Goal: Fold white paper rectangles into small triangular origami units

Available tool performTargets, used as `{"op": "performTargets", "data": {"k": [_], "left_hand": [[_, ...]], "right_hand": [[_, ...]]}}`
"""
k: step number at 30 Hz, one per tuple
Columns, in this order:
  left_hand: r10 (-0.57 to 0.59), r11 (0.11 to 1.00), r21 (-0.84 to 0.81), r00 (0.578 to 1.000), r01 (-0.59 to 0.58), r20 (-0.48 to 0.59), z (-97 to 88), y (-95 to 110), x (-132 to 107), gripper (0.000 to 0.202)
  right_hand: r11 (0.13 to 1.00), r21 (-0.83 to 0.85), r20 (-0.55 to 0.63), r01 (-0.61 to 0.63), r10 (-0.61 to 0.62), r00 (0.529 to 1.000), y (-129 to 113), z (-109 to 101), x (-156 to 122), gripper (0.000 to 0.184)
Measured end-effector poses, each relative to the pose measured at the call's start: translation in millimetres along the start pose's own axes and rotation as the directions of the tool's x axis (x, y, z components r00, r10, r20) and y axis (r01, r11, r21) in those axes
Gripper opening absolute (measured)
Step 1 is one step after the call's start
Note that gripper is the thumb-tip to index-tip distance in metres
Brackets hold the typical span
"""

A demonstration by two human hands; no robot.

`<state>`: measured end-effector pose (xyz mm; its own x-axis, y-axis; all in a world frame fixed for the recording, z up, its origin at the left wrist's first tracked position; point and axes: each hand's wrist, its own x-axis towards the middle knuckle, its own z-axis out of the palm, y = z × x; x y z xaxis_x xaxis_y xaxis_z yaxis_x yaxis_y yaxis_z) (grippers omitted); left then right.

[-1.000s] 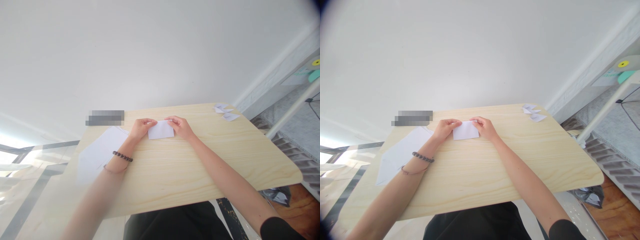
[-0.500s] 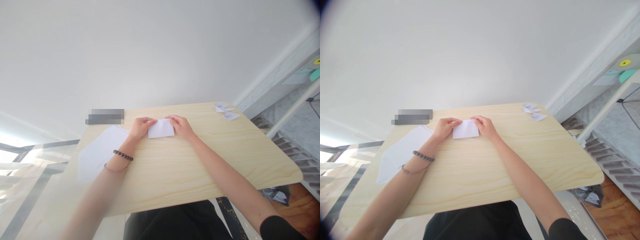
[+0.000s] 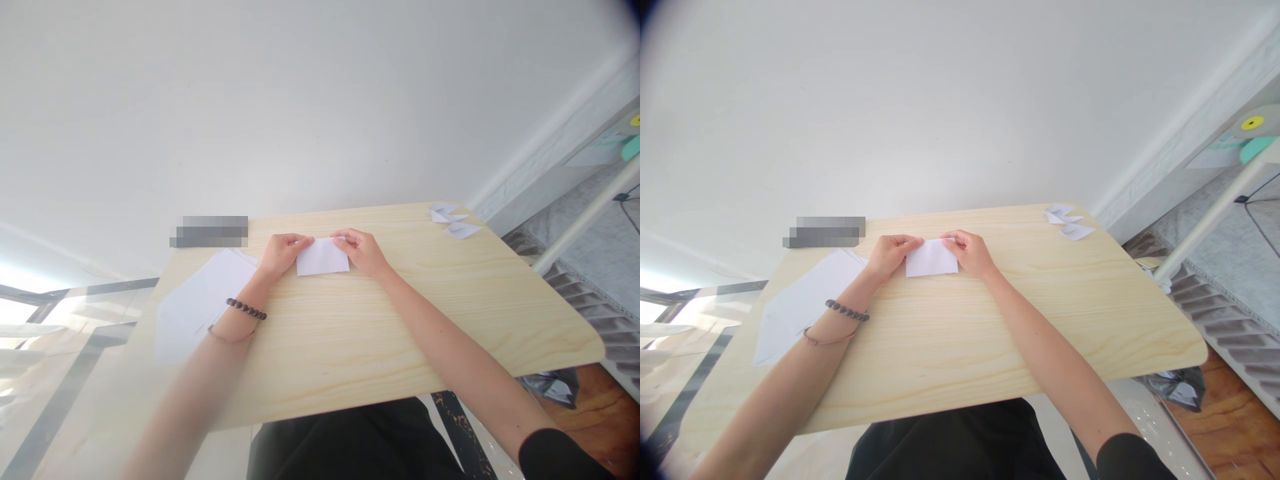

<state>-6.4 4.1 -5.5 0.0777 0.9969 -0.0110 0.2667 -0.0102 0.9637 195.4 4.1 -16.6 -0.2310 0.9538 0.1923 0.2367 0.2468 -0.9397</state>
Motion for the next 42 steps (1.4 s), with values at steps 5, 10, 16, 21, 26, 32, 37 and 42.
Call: {"op": "performTargets", "data": {"k": [5, 10, 16, 21, 26, 32, 37, 42], "left_hand": [[0.025, 0.999, -0.032, 1.0, -0.025, 0.006, 1.3, -0.5, 0.1, 0.039], [0.04, 0.999, -0.013, 0.999, -0.04, -0.022, 2.3, -1.0, 0.6, 0.038], [0.06, 0.998, 0.022, 0.996, -0.061, 0.066, 0.9, 5.4, -3.8, 0.037], [0.065, 0.996, 0.056, 0.993, -0.071, 0.097, 0.2, 7.2, -5.7, 0.036], [0.067, 0.993, 0.086, 0.992, -0.076, 0.111, 2.6, 9.0, -6.7, 0.034], [0.104, 0.989, 0.088, 0.987, -0.116, 0.125, 4.6, 9.9, -8.0, 0.033], [0.115, 0.988, 0.089, 0.983, -0.128, 0.142, 4.8, 11.0, -9.5, 0.033], [0.112, 0.983, 0.126, 0.982, -0.132, 0.155, 4.6, 11.3, -9.8, 0.03]], "right_hand": [[1.0, -0.005, 0.006, 0.006, -0.006, 1.0, 0.1, 0.5, 0.6, 0.034], [1.0, -0.011, -0.003, 0.019, -0.019, 1.0, 0.2, 0.9, 1.3, 0.033], [0.999, -0.026, 0.006, 0.018, -0.018, 1.0, -3.2, 0.2, -1.6, 0.032], [0.997, -0.071, 0.033, 0.043, -0.041, 0.999, -6.4, 0.2, -2.8, 0.027], [0.97, -0.218, 0.017, 0.104, -0.103, 0.995, -11.6, 6.4, -2.1, 0.02], [0.948, -0.261, -0.031, 0.18, -0.195, 0.98, -17.0, 19.1, -1.1, 0.015], [0.962, -0.235, -0.029, 0.139, -0.15, 0.988, -17.1, 18.2, -0.4, 0.014], [0.969, -0.216, 0.036, 0.12, -0.115, 0.993, -17.4, 14.5, -1.3, 0.015]]}}
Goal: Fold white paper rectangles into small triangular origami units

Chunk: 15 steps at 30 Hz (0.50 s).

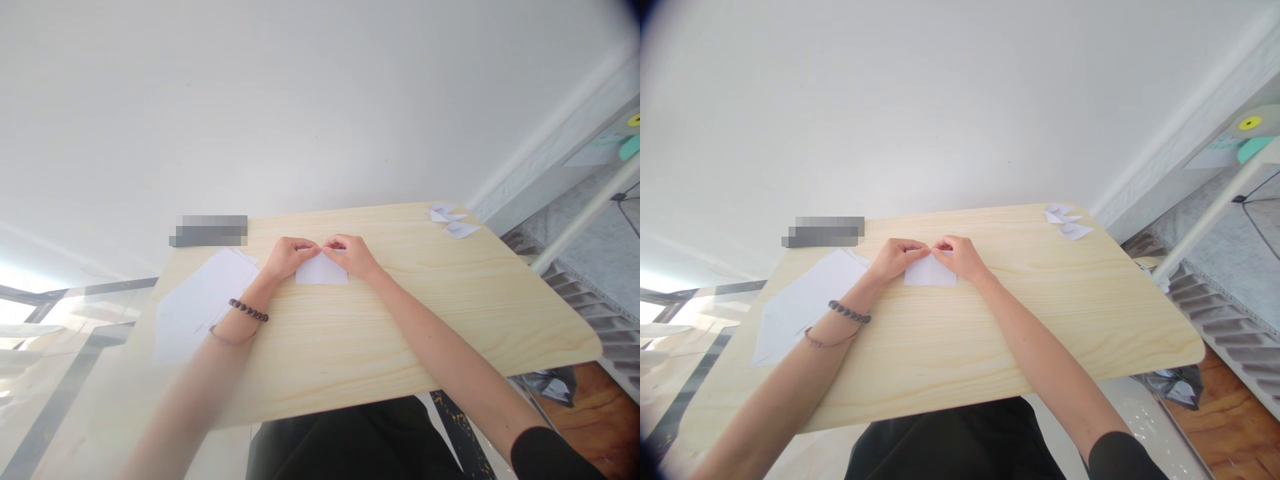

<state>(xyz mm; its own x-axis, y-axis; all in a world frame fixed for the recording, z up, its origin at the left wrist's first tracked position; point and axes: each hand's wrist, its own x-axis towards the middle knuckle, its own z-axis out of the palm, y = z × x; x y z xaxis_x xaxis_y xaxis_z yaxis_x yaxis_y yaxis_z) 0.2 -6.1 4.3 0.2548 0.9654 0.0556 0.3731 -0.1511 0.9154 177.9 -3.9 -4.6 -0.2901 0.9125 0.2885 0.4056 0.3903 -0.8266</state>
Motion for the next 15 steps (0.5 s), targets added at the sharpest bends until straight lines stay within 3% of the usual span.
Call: {"op": "performTargets", "data": {"k": [10, 15], "left_hand": [[-0.032, 0.998, -0.06, 0.999, 0.031, -0.01, -2.4, -5.8, 3.3, 0.035], [-0.032, 0.997, -0.067, 0.999, 0.031, -0.019, -2.6, -4.7, 3.4, 0.035]], "right_hand": [[0.998, -0.062, 0.105, 0.032, -0.025, 0.994, 5.9, -12.7, 2.8, 0.018], [0.998, -0.028, 0.125, -0.049, 0.052, 0.991, 6.5, -19.3, 1.4, 0.022]]}}
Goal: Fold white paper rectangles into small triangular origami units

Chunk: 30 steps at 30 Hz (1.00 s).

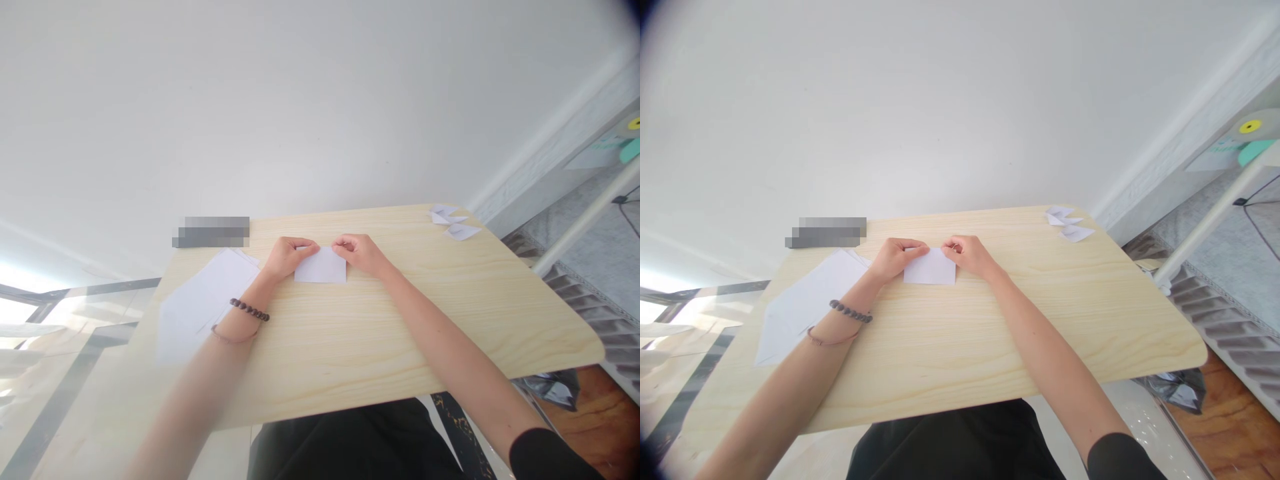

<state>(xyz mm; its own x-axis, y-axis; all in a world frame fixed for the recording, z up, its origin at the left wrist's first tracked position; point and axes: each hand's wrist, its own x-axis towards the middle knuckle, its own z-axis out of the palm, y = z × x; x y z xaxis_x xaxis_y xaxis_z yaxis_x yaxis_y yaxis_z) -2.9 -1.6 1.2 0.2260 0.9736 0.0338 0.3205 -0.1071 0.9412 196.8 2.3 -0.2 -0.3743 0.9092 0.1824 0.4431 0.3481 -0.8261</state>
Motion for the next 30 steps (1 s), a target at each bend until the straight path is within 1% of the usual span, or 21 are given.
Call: {"op": "performTargets", "data": {"k": [3, 8, 13, 16, 18, 20, 21, 22, 24, 25, 26, 27, 30], "left_hand": [[-0.016, 1.0, -0.021, 1.0, 0.016, -0.01, -0.8, -0.5, 0.2, 0.034], [-0.088, 0.992, -0.096, 0.996, 0.084, -0.035, -1.6, -2.5, 0.6, 0.037], [-0.109, 0.987, -0.128, 0.993, 0.102, -0.049, -1.4, -5.1, 2.7, 0.037], [-0.113, 0.982, -0.162, 0.989, 0.096, -0.095, -3.1, -7.8, 4.5, 0.037], [-0.094, 0.986, -0.146, 0.99, 0.078, -0.107, -3.9, -8.7, 5.0, 0.037], [-0.064, 0.994, -0.091, 0.994, 0.055, -0.093, -3.8, -8.0, 4.4, 0.036], [-0.045, 0.997, -0.059, 0.996, 0.041, -0.083, -3.3, -6.9, 3.7, 0.036], [-0.028, 0.999, -0.029, 0.997, 0.026, -0.073, -2.7, -5.5, 2.9, 0.036], [0.002, 1.0, 0.021, 0.999, -0.001, -0.053, -1.3, -1.8, 0.9, 0.035], [0.013, 0.999, 0.044, 0.999, -0.011, -0.044, -0.6, 0.1, -0.1, 0.035], [0.023, 0.998, 0.067, 0.999, -0.021, -0.035, 0.1, 2.1, -1.1, 0.034], [0.036, 0.995, 0.089, 0.999, -0.034, -0.028, 0.7, 3.8, -2.1, 0.033], [0.067, 0.99, 0.125, 0.998, -0.066, -0.007, 2.4, 7.3, -4.2, 0.032]], "right_hand": [[0.996, 0.04, 0.004, -0.074, 0.074, 0.997, 2.5, -3.5, 0.0, 0.021], [0.981, 0.108, 0.025, -0.163, 0.161, 0.987, 6.2, -11.8, -0.7, 0.015], [0.978, 0.114, 0.033, -0.177, 0.174, 0.984, 11.9, -15.6, -0.4, 0.012], [0.968, 0.166, 0.0, -0.187, 0.189, 0.982, 17.7, -15.2, 1.4, 0.012], [0.958, 0.217, -0.024, -0.186, 0.196, 0.98, 18.7, -13.3, 2.3, 0.015], [0.953, 0.26, -0.05, -0.156, 0.175, 0.983, 15.8, -9.2, 2.2, 0.024], [0.958, 0.255, -0.071, -0.13, 0.153, 0.986, 13.1, -6.2, 1.8, 0.03], [0.972, 0.216, -0.103, -0.095, 0.119, 0.988, 9.9, -2.5, 1.2, 0.032], [0.997, 0.075, -0.154, -0.008, 0.019, 0.988, 3.8, 5.9, -0.1, 0.03], [1.0, 0.006, -0.158, 0.02, -0.019, 0.987, 1.5, 10.2, -0.8, 0.028], [0.998, -0.051, -0.155, 0.025, -0.033, 0.987, -0.2, 14.1, -1.3, 0.028], [0.996, -0.087, -0.149, 0.034, -0.046, 0.988, -1.2, 17.5, -1.6, 0.027], [0.985, -0.122, -0.135, 0.125, -0.141, 0.981, -1.4, 23.1, -1.7, 0.025]]}}
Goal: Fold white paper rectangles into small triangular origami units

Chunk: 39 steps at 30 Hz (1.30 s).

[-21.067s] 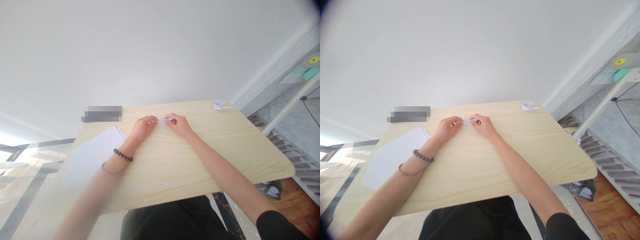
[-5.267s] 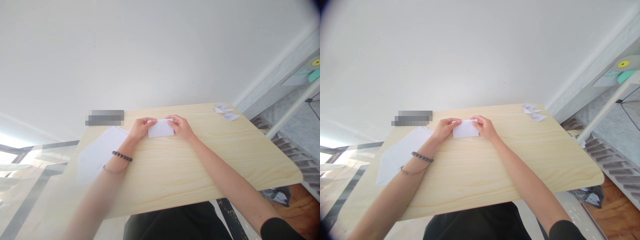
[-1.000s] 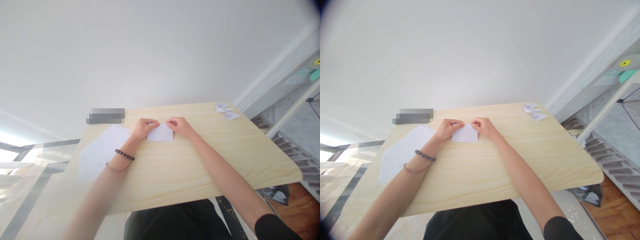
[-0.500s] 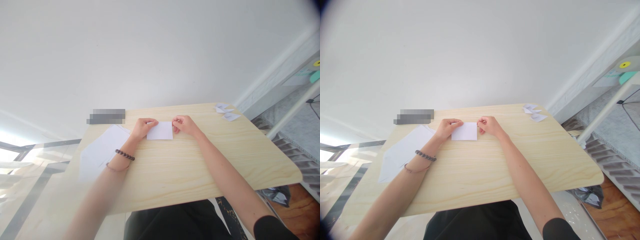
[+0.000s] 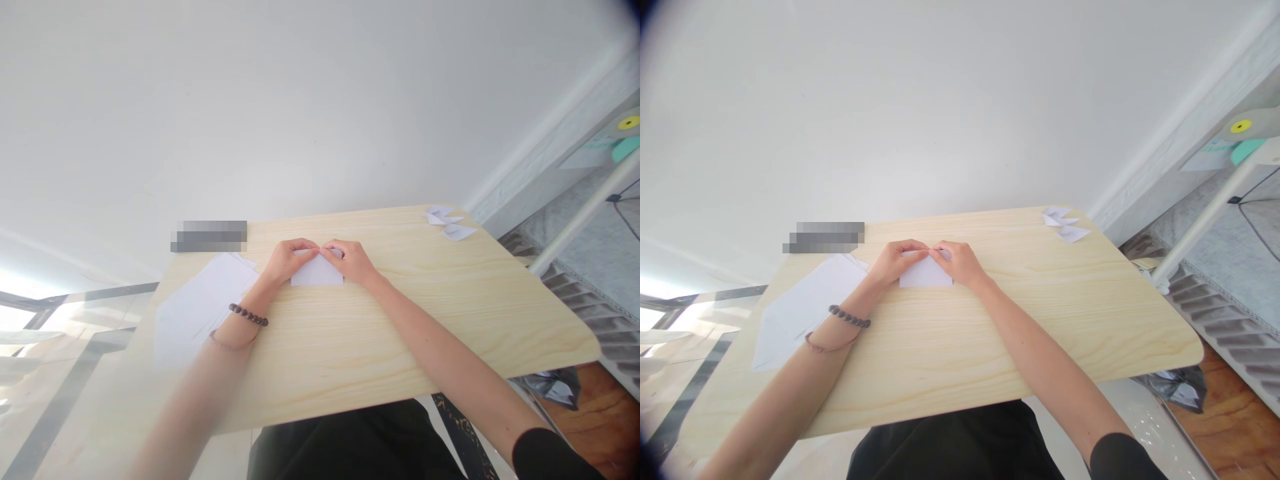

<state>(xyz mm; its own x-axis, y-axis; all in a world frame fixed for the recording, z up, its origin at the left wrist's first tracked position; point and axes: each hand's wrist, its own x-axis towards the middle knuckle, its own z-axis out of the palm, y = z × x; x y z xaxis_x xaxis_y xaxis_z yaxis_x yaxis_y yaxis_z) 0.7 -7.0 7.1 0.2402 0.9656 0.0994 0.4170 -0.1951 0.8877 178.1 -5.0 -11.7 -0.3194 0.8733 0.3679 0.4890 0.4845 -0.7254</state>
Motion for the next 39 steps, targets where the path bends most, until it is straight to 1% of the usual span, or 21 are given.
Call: {"op": "performTargets", "data": {"k": [4, 7, 10, 14, 17, 19, 21, 24, 28, 31, 34, 36, 39], "left_hand": [[-0.017, 1.0, 0.018, 1.0, 0.017, 0.023, 0.1, -1.1, -0.7, 0.034], [-0.034, 0.998, 0.059, 0.999, 0.033, 0.011, -2.3, -5.6, 0.3, 0.033], [-0.054, 0.996, 0.067, 0.999, 0.054, 0.001, -5.7, -10.5, 1.7, 0.032], [-0.098, 0.995, 0.007, 0.995, 0.098, 0.017, -6.6, -12.5, 3.0, 0.027], [-0.119, 0.992, -0.033, 0.993, 0.119, 0.005, -5.0, -11.3, 3.8, 0.024], [-0.132, 0.99, -0.05, 0.991, 0.132, -0.002, -3.9, -11.0, 4.5, 0.022], [-0.153, 0.984, -0.091, 0.988, 0.151, -0.016, -2.9, -11.5, 5.5, 0.02], [-0.164, 0.969, -0.19, 0.986, 0.16, -0.009, -1.5, -12.8, 6.7, 0.019], [-0.166, 0.96, -0.227, 0.986, 0.167, 0.024, -1.2, -10.0, 5.7, 0.021], [-0.112, 0.979, -0.164, 0.992, 0.12, 0.059, -2.4, -4.4, 2.5, 0.029], [-0.026, 0.999, -0.016, 0.997, 0.028, 0.067, -3.2, 0.1, -1.0, 0.034], [-0.012, 1.0, 0.026, 0.997, 0.011, 0.07, -3.3, 0.6, -2.2, 0.034], [-0.014, 0.999, 0.045, 0.998, 0.011, 0.06, -3.4, -2.2, -2.1, 0.032]], "right_hand": [[0.996, -0.01, -0.02, 0.087, -0.088, 0.996, 1.5, -0.4, 0.7, 0.022], [0.995, -0.026, -0.004, 0.092, -0.092, 0.996, 2.7, -5.4, 1.4, 0.021], [0.999, -0.03, 0.005, 0.043, -0.043, 0.999, 4.4, -14.6, 1.8, 0.023], [0.999, -0.036, 0.02, -0.034, 0.035, 0.999, 5.8, -25.9, 2.2, 0.024], [0.995, -0.022, 0.043, -0.097, 0.098, 0.994, 6.4, -28.7, 3.0, 0.025], [0.99, 0.024, 0.074, -0.136, 0.134, 0.988, 7.1, -29.7, 3.4, 0.027], [0.983, 0.099, 0.085, -0.156, 0.147, 0.985, 8.3, -31.8, 3.2, 0.027], [0.97, 0.171, 0.056, -0.171, 0.164, 0.985, 10.4, -36.1, 2.1, 0.025], [0.979, 0.104, 0.068, -0.175, 0.169, 0.983, 10.7, -34.8, 1.2, 0.025], [0.988, 0.05, 0.058, -0.147, 0.144, 0.988, 6.9, -26.2, 1.0, 0.025], [0.992, 0.026, 0.062, -0.126, 0.124, 0.99, 1.6, -16.6, 0.2, 0.027], [0.995, 0.019, 0.06, -0.101, 0.099, 0.993, -1.3, -12.5, -0.4, 0.026], [0.997, 0.023, 0.07, -0.073, 0.071, 0.995, -3.1, -11.7, -0.6, 0.024]]}}
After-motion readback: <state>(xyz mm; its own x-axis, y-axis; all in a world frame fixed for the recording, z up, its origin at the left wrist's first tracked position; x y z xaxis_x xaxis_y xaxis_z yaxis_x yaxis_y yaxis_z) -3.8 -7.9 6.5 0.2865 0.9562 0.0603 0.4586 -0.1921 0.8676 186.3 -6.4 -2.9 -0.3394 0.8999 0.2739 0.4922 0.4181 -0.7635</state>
